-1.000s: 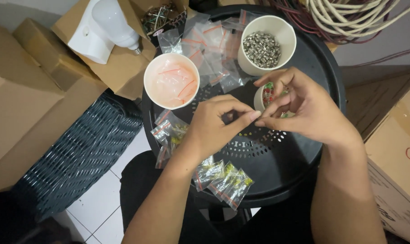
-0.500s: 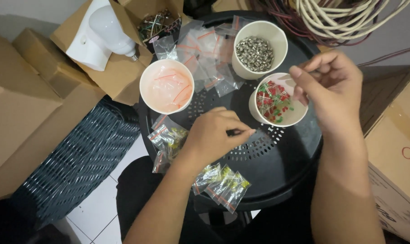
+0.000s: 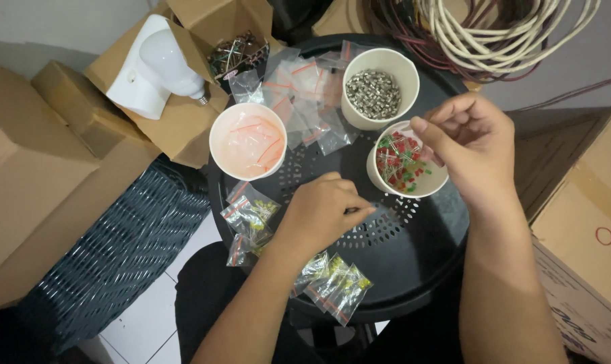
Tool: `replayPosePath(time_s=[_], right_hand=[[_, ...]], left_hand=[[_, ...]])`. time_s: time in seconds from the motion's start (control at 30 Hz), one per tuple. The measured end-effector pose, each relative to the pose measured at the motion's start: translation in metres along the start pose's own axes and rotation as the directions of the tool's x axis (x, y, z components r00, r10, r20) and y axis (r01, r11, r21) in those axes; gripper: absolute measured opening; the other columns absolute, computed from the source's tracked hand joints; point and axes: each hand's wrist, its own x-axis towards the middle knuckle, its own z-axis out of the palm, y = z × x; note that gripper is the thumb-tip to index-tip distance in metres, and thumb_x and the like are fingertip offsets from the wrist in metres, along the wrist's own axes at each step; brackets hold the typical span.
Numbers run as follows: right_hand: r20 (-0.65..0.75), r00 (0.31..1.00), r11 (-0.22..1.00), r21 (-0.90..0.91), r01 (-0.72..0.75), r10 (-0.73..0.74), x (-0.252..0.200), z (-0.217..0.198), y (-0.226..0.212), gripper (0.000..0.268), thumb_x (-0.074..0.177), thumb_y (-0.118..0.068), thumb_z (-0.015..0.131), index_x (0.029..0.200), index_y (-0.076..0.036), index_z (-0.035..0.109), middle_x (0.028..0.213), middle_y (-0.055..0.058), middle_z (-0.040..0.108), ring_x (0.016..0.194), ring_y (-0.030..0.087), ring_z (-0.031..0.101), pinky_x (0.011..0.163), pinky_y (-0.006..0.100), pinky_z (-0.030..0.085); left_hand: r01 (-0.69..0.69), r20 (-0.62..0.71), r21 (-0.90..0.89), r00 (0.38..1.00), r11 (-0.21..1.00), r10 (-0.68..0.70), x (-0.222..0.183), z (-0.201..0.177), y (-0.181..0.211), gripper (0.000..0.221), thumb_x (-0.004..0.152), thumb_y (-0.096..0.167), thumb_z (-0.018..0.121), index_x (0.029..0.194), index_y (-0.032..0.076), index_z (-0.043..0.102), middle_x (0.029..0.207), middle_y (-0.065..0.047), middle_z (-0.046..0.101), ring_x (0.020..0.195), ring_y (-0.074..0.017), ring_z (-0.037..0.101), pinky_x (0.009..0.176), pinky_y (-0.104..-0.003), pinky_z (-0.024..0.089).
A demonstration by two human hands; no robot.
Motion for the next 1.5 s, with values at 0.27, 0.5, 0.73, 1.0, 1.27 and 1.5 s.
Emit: replayPosePath(time_s=[0.27, 0.5, 0.73, 1.0, 1.27, 1.5], right_hand=[[0.027, 0.999, 0.998, -0.051, 0.040, -0.038, 0.001, 0.001, -0.001, 0.023, 0.099, -0.001, 0.079, 0.093, -0.008, 0.058, 0.083, 0.004, 0.065, 0.063, 0.009, 0.064, 0.062, 0.020, 0.055], [0.000, 1.000, 0.996, -0.090, 0.026, -0.026, 0.000, 0.004, -0.004, 0.023, 0.096, -0.002, 0.080, 0.090, -0.008, 0.059, 0.080, 0.005, 0.065, 0.061, 0.011, 0.065, 0.060, 0.021, 0.054], [0.013, 1.000, 0.995, -0.093, 0.024, -0.023, -0.002, 0.007, -0.006, 0.022, 0.095, -0.003, 0.079, 0.088, -0.008, 0.060, 0.076, 0.005, 0.065, 0.060, 0.010, 0.063, 0.060, 0.021, 0.053], [0.005, 1.000, 0.989, -0.149, -0.010, 0.011, -0.006, 0.015, -0.005, 0.023, 0.092, -0.004, 0.083, 0.088, -0.008, 0.061, 0.078, 0.005, 0.067, 0.059, 0.010, 0.063, 0.056, 0.020, 0.055], [0.120, 0.992, 0.948, -0.319, 0.005, 0.036, -0.018, 0.076, -0.050, 0.010, 0.096, -0.010, 0.075, 0.100, -0.003, 0.069, 0.069, 0.013, 0.066, 0.047, 0.015, 0.060, 0.047, 0.027, 0.048], [0.232, 0.934, 0.844, -0.524, -0.115, 0.271, -0.007, 0.124, -0.069, 0.035, 0.100, -0.019, 0.059, 0.130, -0.004, 0.067, 0.066, 0.020, 0.073, 0.041, 0.024, 0.068, 0.046, 0.035, 0.057]], left_hand=[[-0.047, -0.018, 0.038, 0.999, 0.998, 0.047, -0.002, 0.002, -0.001, 0.019, 0.094, 0.034, 0.073, 0.099, 0.019, 0.085, 0.081, 0.005, 0.069, 0.084, -0.0187, 0.058, 0.060, -0.036, 0.049], [-0.107, -0.183, 0.036, 0.977, 0.994, 0.112, -0.006, 0.000, -0.002, 0.020, 0.095, 0.032, 0.073, 0.099, 0.016, 0.084, 0.083, 0.006, 0.070, 0.084, -0.0169, 0.059, 0.060, -0.034, 0.051], [-0.134, -0.403, -0.144, 0.913, 0.980, 0.065, -0.017, -0.044, 0.015, 0.018, 0.093, 0.022, 0.075, 0.102, 0.007, 0.081, 0.084, -0.003, 0.072, 0.078, -0.0176, 0.064, 0.067, -0.031, 0.051], [-0.145, -0.490, -0.183, 0.871, 0.972, 0.038, -0.036, -0.065, 0.014, 0.014, 0.094, 0.016, 0.075, 0.096, 0.004, 0.080, 0.083, -0.005, 0.073, 0.068, -0.0127, 0.064, 0.058, -0.027, 0.052], [-0.042, -0.461, -0.121, 0.887, 0.992, -0.019, -0.051, -0.063, 0.006, 0.012, 0.091, 0.021, 0.077, 0.095, 0.010, 0.082, 0.079, -0.005, 0.074, 0.071, -0.0191, 0.070, 0.062, -0.030, 0.056], [0.026, -0.439, -0.027, 0.898, 0.999, -0.035, -0.058, -0.061, 0.000, 0.006, 0.087, 0.016, 0.080, 0.089, 0.011, 0.083, 0.076, -0.006, 0.076, 0.070, -0.0214, 0.073, 0.058, -0.028, 0.060]])
